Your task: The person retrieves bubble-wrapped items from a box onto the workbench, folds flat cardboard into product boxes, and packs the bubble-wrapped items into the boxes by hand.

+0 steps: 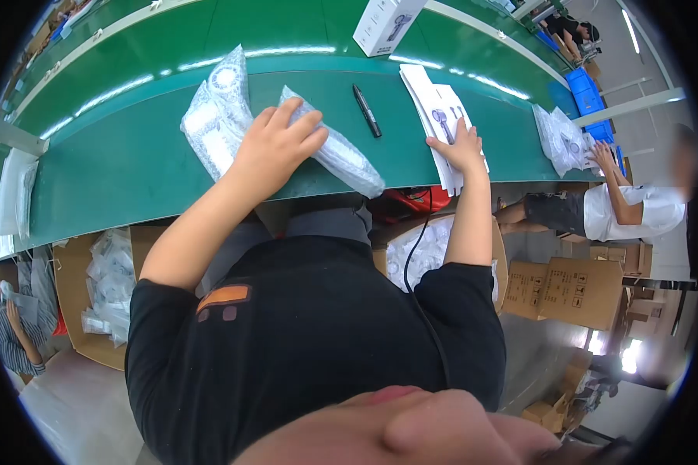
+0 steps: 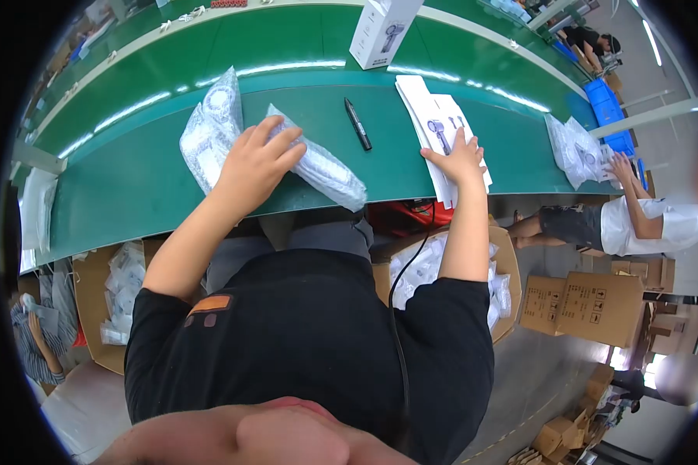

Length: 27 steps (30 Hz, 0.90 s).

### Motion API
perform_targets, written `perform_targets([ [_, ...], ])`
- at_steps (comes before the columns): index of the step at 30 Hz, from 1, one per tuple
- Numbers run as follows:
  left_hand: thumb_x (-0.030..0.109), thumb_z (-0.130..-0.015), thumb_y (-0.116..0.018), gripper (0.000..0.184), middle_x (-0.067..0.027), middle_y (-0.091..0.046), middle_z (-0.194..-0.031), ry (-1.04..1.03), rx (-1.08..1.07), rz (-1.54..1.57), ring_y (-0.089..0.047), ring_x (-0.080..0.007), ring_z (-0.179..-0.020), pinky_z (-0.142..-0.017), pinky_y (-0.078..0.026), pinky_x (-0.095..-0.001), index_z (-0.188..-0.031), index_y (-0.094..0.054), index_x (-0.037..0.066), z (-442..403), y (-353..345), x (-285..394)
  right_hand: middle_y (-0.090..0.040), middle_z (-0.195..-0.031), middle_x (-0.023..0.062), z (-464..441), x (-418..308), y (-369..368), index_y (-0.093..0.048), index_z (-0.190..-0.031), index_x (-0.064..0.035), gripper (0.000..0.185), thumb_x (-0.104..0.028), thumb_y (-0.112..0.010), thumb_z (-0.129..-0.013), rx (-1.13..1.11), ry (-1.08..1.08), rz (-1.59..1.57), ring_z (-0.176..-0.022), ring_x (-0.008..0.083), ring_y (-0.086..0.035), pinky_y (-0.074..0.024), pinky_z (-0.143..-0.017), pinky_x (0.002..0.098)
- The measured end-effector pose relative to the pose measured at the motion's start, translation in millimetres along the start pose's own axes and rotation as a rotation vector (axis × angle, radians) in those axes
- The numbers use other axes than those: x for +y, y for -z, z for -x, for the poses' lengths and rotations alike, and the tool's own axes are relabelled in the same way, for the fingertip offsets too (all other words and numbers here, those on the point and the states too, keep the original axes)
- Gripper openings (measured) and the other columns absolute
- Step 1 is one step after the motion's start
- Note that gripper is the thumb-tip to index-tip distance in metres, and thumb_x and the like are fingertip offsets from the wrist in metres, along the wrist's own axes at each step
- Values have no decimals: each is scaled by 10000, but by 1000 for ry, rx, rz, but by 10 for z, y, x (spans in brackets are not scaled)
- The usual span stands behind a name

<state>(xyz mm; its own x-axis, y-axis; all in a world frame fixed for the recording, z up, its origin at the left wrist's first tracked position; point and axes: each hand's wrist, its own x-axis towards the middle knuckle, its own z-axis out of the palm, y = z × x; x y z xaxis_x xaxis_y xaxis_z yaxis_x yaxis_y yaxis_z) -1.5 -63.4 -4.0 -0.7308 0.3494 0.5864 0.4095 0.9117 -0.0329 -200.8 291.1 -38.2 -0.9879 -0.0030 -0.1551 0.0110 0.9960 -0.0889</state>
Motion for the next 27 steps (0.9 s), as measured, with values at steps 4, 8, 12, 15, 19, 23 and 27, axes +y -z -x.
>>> perform_targets([
  [4, 108, -722, -717, 446, -33, -562, -1283, 138, -183, 44, -508, -294, -1235, -961, -476, -451, -1150, -598, 145, -16, -266, -85, -398, -1431, 334, -225, 312, -9, -377, -1464, -33, 1050, -621, -747, -677, 23, 238, -206, -1356, 426, -392, -338, -1108, 412],
  [8, 87, -711, -717, 619, -46, -524, -1359, 179, -136, -43, -442, -296, -1313, -1081, -356, -493, -1296, -557, 207, -45, -201, -66, -602, -1240, 281, 214, 183, 605, -555, -1297, 54, 588, -384, -619, -911, 163, 178, -660, -1142, 314, -603, -448, -979, 349],
  [12, 13, -716, -635, 728, -57, -473, -1427, 146, -187, -48, -389, -290, -1363, -1133, -263, -535, -1389, -493, 251, -7, -19, 41, -672, -1105, 173, 661, -18, 959, -617, -1155, 79, 395, -267, -505, -999, 518, 336, -673, -1010, 209, -624, -478, -889, 321],
  [15, 66, -674, -624, 795, -61, -418, -1483, 134, -305, 25, -332, -297, -1408, -1158, -198, -549, -1427, -449, 250, 53, 105, 120, -653, -1132, 155, 857, -316, 894, -593, -1161, 89, 382, -244, -479, -1014, 412, 473, -1384, -1018, 209, -619, -482, -892, 327],
  [19, 145, -646, -632, 884, -106, -358, -1521, 204, -243, 242, -279, -327, -1435, -1172, -155, -551, -1484, -352, 160, 35, 293, 154, -596, -1238, 199, 1131, -871, 703, -485, -1289, 94, 448, -260, -471, -1015, -110, 539, -1931, -1128, 257, -598, -464, -985, 357],
  [23, 235, -779, -642, 849, -181, -349, -1510, 447, 163, 1557, -351, -301, -1393, -1157, -233, -449, -1501, -249, 21, 123, 376, 152, -495, -1382, 225, 1317, -1409, 509, -381, -1399, 56, 509, -279, -403, -1017, -629, 384, -2181, -1254, 316, -513, -415, -1058, 411],
  [27, 205, -883, -542, 695, -169, -440, -1415, 718, 239, 2139, -460, -266, -1285, -1082, -359, -395, -1479, -259, -11, 214, 613, 251, -534, -1305, 202, 1454, -1816, 325, -344, -1412, 76, 543, -223, -527, -997, -370, 597, -1488, -1178, 259, -529, -421, -1011, 394],
])
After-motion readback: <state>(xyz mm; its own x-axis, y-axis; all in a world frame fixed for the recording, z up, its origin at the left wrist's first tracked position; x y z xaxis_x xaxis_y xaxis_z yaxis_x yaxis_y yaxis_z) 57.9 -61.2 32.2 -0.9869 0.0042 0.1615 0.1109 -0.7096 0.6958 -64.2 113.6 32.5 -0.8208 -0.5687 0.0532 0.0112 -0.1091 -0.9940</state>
